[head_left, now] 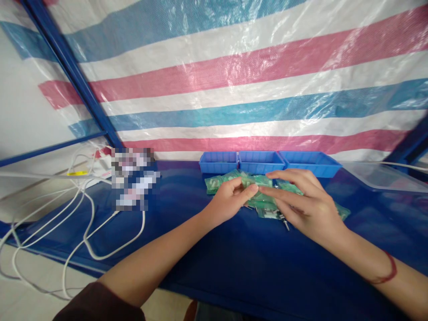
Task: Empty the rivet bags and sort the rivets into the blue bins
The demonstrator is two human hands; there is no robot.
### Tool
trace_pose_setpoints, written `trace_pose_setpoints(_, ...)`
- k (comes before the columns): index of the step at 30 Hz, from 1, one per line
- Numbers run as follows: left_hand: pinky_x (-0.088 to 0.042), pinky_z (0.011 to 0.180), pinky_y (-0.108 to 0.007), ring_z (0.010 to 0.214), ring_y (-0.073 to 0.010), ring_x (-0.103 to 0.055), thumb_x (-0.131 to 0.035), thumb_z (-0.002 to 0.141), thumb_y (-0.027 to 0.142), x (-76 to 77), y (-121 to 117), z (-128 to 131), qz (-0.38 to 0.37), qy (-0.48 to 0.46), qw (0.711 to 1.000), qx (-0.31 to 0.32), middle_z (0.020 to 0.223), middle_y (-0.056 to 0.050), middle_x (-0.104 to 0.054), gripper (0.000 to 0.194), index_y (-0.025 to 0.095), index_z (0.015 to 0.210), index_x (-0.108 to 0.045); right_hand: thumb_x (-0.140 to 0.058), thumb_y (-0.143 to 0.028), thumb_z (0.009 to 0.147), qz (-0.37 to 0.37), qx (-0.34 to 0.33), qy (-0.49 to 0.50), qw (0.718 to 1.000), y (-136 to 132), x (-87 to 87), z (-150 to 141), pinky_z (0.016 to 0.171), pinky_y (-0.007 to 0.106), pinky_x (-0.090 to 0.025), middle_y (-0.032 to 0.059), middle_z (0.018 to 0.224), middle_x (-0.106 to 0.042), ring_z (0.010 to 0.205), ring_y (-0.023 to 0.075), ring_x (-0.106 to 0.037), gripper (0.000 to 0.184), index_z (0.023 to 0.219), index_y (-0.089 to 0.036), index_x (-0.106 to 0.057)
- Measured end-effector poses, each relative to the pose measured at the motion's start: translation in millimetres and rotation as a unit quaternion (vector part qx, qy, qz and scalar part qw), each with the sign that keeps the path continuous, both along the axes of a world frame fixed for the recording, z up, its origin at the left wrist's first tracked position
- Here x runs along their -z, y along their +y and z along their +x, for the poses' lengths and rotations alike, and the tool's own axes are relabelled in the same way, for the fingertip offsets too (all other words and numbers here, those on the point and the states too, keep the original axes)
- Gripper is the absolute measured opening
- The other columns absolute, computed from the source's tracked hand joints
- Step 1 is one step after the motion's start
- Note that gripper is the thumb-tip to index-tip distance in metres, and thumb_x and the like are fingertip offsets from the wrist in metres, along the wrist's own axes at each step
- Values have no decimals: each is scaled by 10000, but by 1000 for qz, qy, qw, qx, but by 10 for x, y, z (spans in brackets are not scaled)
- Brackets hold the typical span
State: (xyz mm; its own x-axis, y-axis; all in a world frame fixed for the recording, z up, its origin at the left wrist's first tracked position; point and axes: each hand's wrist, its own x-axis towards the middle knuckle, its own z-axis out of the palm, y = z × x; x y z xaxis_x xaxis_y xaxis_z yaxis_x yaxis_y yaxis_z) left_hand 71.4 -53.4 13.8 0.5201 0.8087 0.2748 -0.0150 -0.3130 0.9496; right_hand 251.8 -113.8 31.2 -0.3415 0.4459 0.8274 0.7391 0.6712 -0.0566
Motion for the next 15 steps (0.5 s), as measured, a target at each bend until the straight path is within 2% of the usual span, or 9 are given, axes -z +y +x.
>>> trace_pose_setpoints(3, -456, 622, -250, 662, -115, -555, -556, 845, 445, 12, 43, -24, 40, -17, 998, -35, 696, 3, -571, 298, 148, 831, -568, -516, -297, 886, -67, 38, 109, 991, -14, -3, -59, 709, 352, -493, 79, 940, -640, 834, 207, -608, 221, 1045, -247, -660)
trace_pose_setpoints(5, -473, 674, -269, 716, -128, -580, -548, 866, 381, 2, 52, -46, 107, -1, 991, -85, 754, -12, -612, 229, 156, 844, -586, -490, -411, 898, -167, 44, 200, 965, -23, -14, -93, 583, 296, -471, 40, 736, -620, 646, 163, -580, 242, 945, -219, -630)
trace_pose_setpoints(7, -482, 749, -295, 797, -144, -599, -562, 869, 313, -22, 38, -66, 206, 26, 971, -118, 833, -27, -644, 151, 172, 868, -617, -410, -549, 898, -304, 8, 263, 916, -16, -17, -118, 490, 263, -424, 8, 576, -572, 512, 133, -524, 397, 796, -210, -589)
trace_pose_setpoints(10, -460, 892, -340, 956, -161, -595, -561, 877, 239, -48, 4, -83, 338, 53, 933, -113, 977, -40, -657, 115, 216, 940, -654, -272, -706, 853, -495, -62, 320, 805, 23, 10, -144, 411, 244, -360, 14, 469, -537, 423, 121, -481, 615, 657, -195, -551)
trace_pose_setpoints(12, -443, 941, -363, 1029, -166, -574, -541, 886, 203, -47, -8, -89, 381, 67, 916, -103, 1053, -42, -640, 153, 242, 975, -660, -280, -730, 831, -560, -86, 368, 738, 48, 37, -156, 381, 230, -315, 13, 462, -529, 406, 116, -466, 637, 664, -184, -563)
trace_pose_setpoints(13, -439, 952, -369, 1064, -169, -560, -532, 886, 179, -42, -10, -92, 392, 77, 911, -101, 1096, -43, -625, 179, 253, 987, -661, -328, -719, 825, -570, -94, 394, 715, 56, 46, -162, 376, 223, -298, 6, 470, -525, 405, 108, -456, 607, 673, -180, -563)
trace_pose_setpoints(15, -433, 966, -375, 1143, -177, -519, -506, 881, 127, -28, -12, -98, 404, 100, 904, -94, 1196, -41, -579, 246, 271, 1003, -663, -475, -664, 797, -569, -108, 434, 690, 61, 53, -168, 375, 212, -277, -13, 492, -513, 406, 88, -426, 506, 676, -179, -547)
